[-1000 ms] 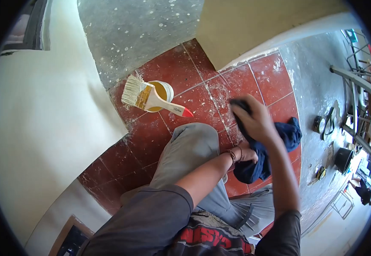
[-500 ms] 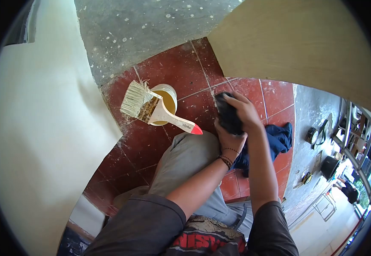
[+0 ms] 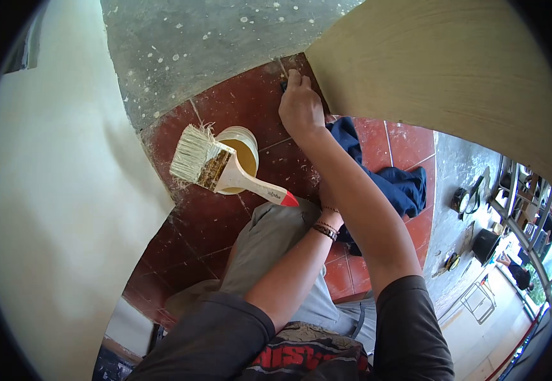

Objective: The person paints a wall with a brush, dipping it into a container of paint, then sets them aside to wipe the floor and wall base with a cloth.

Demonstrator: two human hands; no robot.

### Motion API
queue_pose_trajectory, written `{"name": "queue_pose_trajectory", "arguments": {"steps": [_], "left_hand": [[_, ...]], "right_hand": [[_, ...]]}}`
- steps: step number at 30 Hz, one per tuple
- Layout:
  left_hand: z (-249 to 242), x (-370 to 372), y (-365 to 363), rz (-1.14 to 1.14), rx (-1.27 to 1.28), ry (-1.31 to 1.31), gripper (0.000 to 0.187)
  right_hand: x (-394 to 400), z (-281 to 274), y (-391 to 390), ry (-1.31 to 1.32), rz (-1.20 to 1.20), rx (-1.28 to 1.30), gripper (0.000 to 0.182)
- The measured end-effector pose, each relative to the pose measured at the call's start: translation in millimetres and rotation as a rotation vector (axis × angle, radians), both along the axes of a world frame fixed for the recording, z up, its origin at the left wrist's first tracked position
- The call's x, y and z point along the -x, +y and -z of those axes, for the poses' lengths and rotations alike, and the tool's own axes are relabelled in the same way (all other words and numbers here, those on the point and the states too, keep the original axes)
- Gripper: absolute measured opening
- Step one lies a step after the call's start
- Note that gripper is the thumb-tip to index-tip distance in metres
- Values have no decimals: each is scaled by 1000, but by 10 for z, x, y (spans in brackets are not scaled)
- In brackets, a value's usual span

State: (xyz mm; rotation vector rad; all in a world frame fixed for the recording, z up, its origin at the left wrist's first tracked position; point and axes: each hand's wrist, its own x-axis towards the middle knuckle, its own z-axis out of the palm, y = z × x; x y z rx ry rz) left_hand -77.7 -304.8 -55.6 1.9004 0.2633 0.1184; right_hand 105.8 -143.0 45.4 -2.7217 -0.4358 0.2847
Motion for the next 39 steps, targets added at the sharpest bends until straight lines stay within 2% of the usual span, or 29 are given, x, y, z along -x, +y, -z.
{"name": "queue_pose_trajectory", "arguments": {"steps": [1,2,4,7,11,17,19,29,32,34,39], "left_hand": [[-349,-94,212,4,744,250,24],[-496,-153,320,11,1486,500,23],[-518,-175,406,23,1468,498,23],[-667,-264,515,53,1424,503,23],[-602,-270,528,87,1356,519,24],[-627,-206,537,147,1255,533,24],[-601,-178,510,168,1220,535,25],[-668,-37,542,260,1034,523,26],[-686,12,511,287,984,521,26],[-704,27,484,305,951,516,26],[-753,57,475,344,858,505,27]], "right_hand": [[-50,36,43,30,31,113,36],[-97,113,54,25,32,112,36],[-159,209,86,-175,60,96,19],[-254,361,131,-308,15,57,19],[-332,435,236,-402,47,82,15],[-362,455,207,-525,-14,203,25],[-372,439,181,-426,13,225,34],[-315,268,194,-181,167,239,48],[-290,172,145,-35,172,294,59],[-301,70,126,196,209,272,65],[-256,80,34,226,210,234,69]]}}
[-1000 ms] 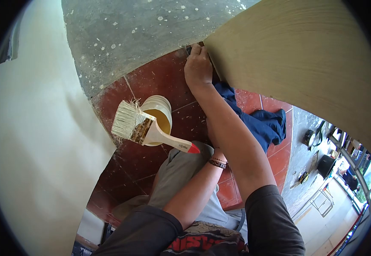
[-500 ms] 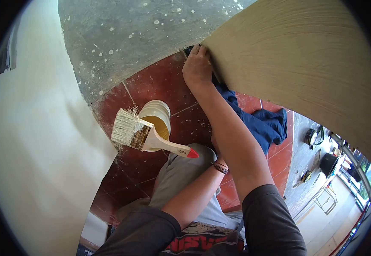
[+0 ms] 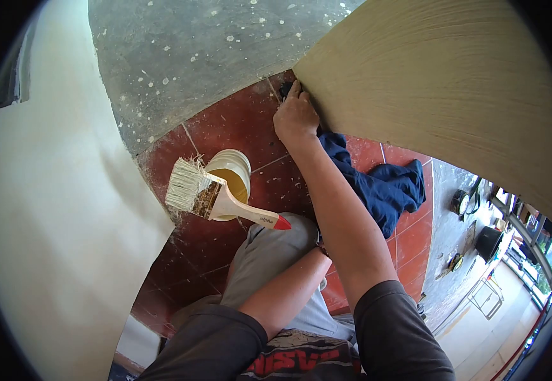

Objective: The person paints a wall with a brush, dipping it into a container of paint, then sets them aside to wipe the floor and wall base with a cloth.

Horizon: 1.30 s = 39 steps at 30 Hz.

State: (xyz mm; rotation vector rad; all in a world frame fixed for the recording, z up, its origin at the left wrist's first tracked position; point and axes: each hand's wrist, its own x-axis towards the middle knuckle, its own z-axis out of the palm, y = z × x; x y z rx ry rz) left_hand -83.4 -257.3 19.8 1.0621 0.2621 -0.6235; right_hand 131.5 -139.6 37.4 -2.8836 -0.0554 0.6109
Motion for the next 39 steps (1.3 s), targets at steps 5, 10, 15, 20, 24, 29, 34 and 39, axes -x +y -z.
{"name": "queue_pose_trajectory", "arguments": {"steps": [5,10,15,20,24,29,34,39], "left_hand": [[-29,41,-32,43,-73,-44,28],[-53,123,-47,85,-146,-75,28],[-99,178,-79,129,-212,-108,29],[-125,238,-100,174,-283,-142,30],[-137,277,-131,208,-338,-171,30],[-145,315,-154,239,-411,-201,31],[-172,318,-173,274,-480,-237,32],[-195,335,-188,315,-548,-271,32]], "right_hand": [[57,-32,-36,6,51,-70,64],[116,-68,-69,32,61,-61,61],[198,36,-137,-46,37,-39,61],[240,151,-221,-124,-52,39,71],[260,23,-242,-23,-7,-11,72],[335,-5,-276,-17,53,-98,60],[359,114,-343,-78,-16,-25,73],[375,-8,-363,-1,16,-43,72]]}}
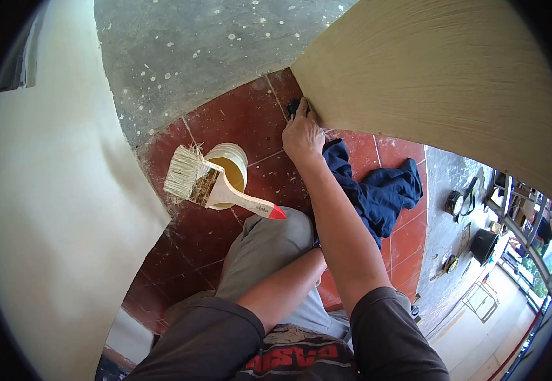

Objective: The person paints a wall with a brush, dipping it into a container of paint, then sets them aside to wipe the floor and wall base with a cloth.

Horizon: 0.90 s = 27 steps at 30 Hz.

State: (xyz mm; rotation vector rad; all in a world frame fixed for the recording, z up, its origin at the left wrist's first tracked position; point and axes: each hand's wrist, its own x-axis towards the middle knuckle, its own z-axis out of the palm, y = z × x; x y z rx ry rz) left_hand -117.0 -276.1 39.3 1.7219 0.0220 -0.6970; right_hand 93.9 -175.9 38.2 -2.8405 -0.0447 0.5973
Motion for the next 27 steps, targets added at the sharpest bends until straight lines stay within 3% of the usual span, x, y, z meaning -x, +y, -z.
{"name": "queue_pose_trajectory", "arguments": {"steps": [8,10,17,20,21,23,25,26,27], "left_hand": [[-90,26,-30,75,-103,-61,34],[-123,26,-45,94,-128,-79,34],[-276,141,-84,179,-225,-154,35],[-306,222,-176,232,-271,-215,35],[-457,-52,-87,605,-314,-85,35],[-689,-381,3,616,-566,-65,28],[-593,-589,105,397,-757,-166,23],[-506,-707,140,143,-851,-217,21],[-430,-854,257,12,-768,-227,26]], "right_hand": [[174,-38,-108,20,46,-20,73],[237,-85,-139,29,70,-34,60],[621,-117,-521,111,3,36,63],[866,-470,-1107,53,90,4,43],[907,-429,-1322,-48,116,-54,38],[943,-296,-1674,-255,107,-171,30],[825,-308,-1714,-300,91,-253,26],[735,-268,-1708,-308,92,-312,24],[645,-274,-1661,-307,102,-320,24]]}}
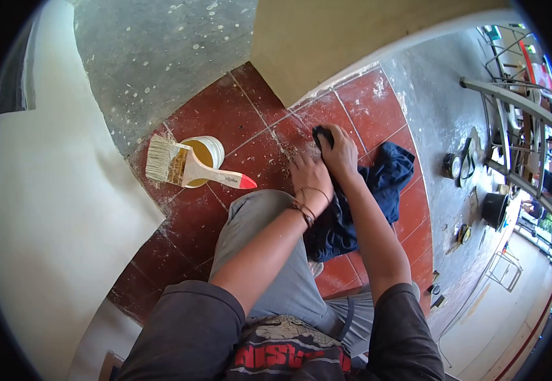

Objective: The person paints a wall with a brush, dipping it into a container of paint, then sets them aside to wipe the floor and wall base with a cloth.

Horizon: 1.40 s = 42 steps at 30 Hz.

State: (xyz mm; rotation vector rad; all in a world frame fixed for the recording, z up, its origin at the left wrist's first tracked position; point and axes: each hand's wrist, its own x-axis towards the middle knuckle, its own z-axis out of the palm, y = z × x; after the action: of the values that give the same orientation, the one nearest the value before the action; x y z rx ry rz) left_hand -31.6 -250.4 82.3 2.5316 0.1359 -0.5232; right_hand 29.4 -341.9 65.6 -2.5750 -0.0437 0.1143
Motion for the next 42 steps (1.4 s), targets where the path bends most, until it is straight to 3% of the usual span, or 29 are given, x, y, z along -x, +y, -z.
{"name": "queue_pose_trajectory", "arguments": {"steps": [1,2,3,6,10,15,19,23,25,29,30,33,35,38,41,42], "left_hand": [[155,-53,30,-125,-146,-246,33],[187,-156,101,-123,-193,-116,55],[274,-185,125,-113,-207,-114,55],[467,-256,162,-164,-125,142,106],[647,-317,122,-58,-184,438,126],[528,-318,88,-55,-249,470,127],[413,-363,54,-32,-269,506,128],[427,-344,51,-8,-327,500,136],[486,-337,51,4,-353,488,136],[483,-325,31,-12,-353,485,135],[434,-320,30,-10,-357,487,135],[421,-314,10,-20,-302,476,135],[603,-281,-23,6,-519,459,139],[522,-303,11,-59,-337,445,142],[537,-303,20,-46,-353,443,141],[550,-296,5,-41,-351,448,141]], "right_hand": [[-88,16,74,-38,-44,-25,24],[-166,59,153,-76,-87,-52,25],[-231,144,222,-73,-78,-65,25],[-370,371,400,-129,-210,-81,25],[-504,497,420,-140,-171,-134,25],[-605,591,310,-162,-115,-258,25],[-816,652,90,-261,-26,-158,23],[-684,455,63,-238,266,-206,23],[-567,411,171,-241,-115,-276,27],[-812,558,90,-159,-237,-122,34],[-871,630,-32,-239,-222,-94,32],[-1236,630,-503,-340,165,-112,18],[-1341,528,-680,-410,226,-129,20],[-991,144,-473,-262,98,-392,27],[-798,319,-351,-422,-474,-194,22],[-777,341,-372,-416,-471,-191,22]]}}
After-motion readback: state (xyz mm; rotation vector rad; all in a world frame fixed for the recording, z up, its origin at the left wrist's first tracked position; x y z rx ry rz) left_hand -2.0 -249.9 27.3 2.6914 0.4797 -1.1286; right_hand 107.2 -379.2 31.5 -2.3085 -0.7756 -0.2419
